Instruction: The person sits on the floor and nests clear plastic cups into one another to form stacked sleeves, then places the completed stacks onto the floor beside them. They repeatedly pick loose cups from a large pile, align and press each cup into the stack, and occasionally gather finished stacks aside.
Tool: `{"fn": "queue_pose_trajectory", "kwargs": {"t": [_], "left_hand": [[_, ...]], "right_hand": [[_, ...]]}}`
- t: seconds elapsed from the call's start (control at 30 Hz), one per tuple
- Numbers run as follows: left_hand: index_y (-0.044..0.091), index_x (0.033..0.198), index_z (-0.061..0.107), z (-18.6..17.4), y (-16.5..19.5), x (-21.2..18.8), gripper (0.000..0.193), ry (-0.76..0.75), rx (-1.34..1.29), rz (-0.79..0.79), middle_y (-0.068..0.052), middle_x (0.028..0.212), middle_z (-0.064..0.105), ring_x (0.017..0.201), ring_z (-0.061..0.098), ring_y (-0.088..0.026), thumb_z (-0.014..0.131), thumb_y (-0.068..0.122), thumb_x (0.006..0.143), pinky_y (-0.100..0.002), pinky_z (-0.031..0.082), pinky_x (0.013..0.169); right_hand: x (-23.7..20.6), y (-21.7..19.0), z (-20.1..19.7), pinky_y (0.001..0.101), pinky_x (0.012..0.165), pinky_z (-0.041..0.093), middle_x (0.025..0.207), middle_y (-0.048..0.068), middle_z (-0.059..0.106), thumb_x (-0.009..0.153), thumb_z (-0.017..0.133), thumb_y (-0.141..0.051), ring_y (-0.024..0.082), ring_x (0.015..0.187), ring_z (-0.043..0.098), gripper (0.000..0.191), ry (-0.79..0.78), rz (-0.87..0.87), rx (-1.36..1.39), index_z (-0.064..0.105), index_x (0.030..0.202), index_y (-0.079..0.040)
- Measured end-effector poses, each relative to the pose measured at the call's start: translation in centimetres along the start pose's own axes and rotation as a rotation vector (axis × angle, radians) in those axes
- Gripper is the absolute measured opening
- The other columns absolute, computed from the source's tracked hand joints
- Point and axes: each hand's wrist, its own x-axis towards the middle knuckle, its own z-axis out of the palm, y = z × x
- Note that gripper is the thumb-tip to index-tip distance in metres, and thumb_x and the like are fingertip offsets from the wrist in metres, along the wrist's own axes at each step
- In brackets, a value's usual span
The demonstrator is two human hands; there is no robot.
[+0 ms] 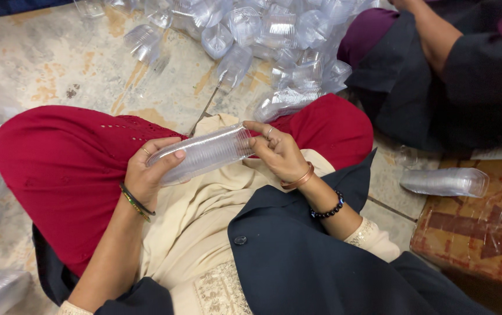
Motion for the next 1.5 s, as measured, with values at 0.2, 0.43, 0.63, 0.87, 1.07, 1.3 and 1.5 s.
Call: {"fn": "queue_pose_trajectory", "kwargs": {"t": [0.2, 0.43, 0.63, 0.87, 1.07, 1.3, 1.5], "left_hand": [[0.0, 0.118, 0.065, -0.3, -0.4, 0.0, 0.041, 0.0, 0.02, -0.018, -0.01, 0.108, 0.072, 0.091, 0.071, -0.019, 0.078, 0.017, 0.083, -0.038, 0.063, 0.07], [0.001, 0.121, 0.066, -0.9, -1.4, 0.4, 0.042, -0.032, 0.038, 0.059, -0.008, 0.115, 0.073, 0.105, 0.067, -0.014, 0.08, 0.017, 0.084, -0.031, 0.053, 0.093], [0.001, 0.121, 0.067, -0.9, -1.7, 0.3, 0.042, -0.007, 0.104, 0.119, -0.008, 0.115, 0.073, 0.105, 0.066, -0.014, 0.081, 0.016, 0.085, -0.03, 0.051, 0.095], [0.002, 0.121, 0.067, -0.9, -1.9, 0.4, 0.043, -0.019, 0.07, 0.101, -0.008, 0.115, 0.073, 0.106, 0.066, -0.014, 0.081, 0.017, 0.084, -0.03, 0.051, 0.095], [0.002, 0.122, 0.066, -0.9, -2.2, 0.6, 0.043, -0.021, 0.081, 0.108, -0.008, 0.116, 0.073, 0.107, 0.066, -0.014, 0.081, 0.017, 0.084, -0.03, 0.051, 0.096], [0.001, 0.122, 0.066, -0.8, -2.1, 0.8, 0.043, -0.022, 0.061, 0.094, -0.008, 0.115, 0.072, 0.107, 0.066, -0.014, 0.08, 0.016, 0.085, -0.03, 0.051, 0.096], [0.001, 0.123, 0.065, -0.9, -2.0, 1.1, 0.043, -0.034, 0.033, 0.086, -0.008, 0.116, 0.072, 0.107, 0.066, -0.014, 0.079, 0.016, 0.085, -0.03, 0.051, 0.096]], "right_hand": [[-0.4, -0.1, 0.3, 0.0232, 0.082, 0.058, 0.09, -0.006, 0.063, 0.104, 0.058, -0.013, 0.002, 0.084, 0.059, 0.051, 0.027, 0.04, -0.008, 0.046, 0.148, 0.012], [-0.6, -0.5, 0.7, 0.0279, 0.084, 0.062, 0.103, 0.008, 0.074, 0.103, 0.061, -0.013, 0.009, 0.095, 0.069, 0.055, 0.029, 0.019, -0.004, 0.043, 0.149, 0.01], [-0.7, -0.8, 1.2, 0.0285, 0.086, 0.063, 0.108, 0.011, 0.076, 0.102, 0.061, -0.012, 0.011, 0.1, 0.071, 0.054, 0.062, -0.023, -0.095, 0.044, 0.148, 0.012], [-0.7, -0.4, 1.5, 0.0265, 0.082, 0.063, 0.103, 0.007, 0.074, 0.098, 0.066, -0.008, 0.009, 0.094, 0.07, 0.057, 0.079, -0.041, -0.069, 0.044, 0.146, 0.013], [-0.4, 0.1, 2.0, 0.0239, 0.075, 0.06, 0.098, 0.005, 0.072, 0.097, 0.067, -0.006, 0.007, 0.086, 0.069, 0.056, 0.129, -0.034, -0.011, 0.047, 0.146, 0.012], [-0.4, -0.4, 2.2, 0.0232, 0.075, 0.059, 0.098, 0.007, 0.073, 0.097, 0.069, -0.006, 0.008, 0.087, 0.069, 0.055, 0.161, -0.075, -0.143, 0.05, 0.145, 0.011], [-0.2, -0.7, 2.3, 0.0252, 0.083, 0.061, 0.101, 0.008, 0.074, 0.092, 0.074, -0.008, 0.009, 0.092, 0.072, 0.059, 0.182, -0.106, -0.235, 0.05, 0.143, 0.011]]}}
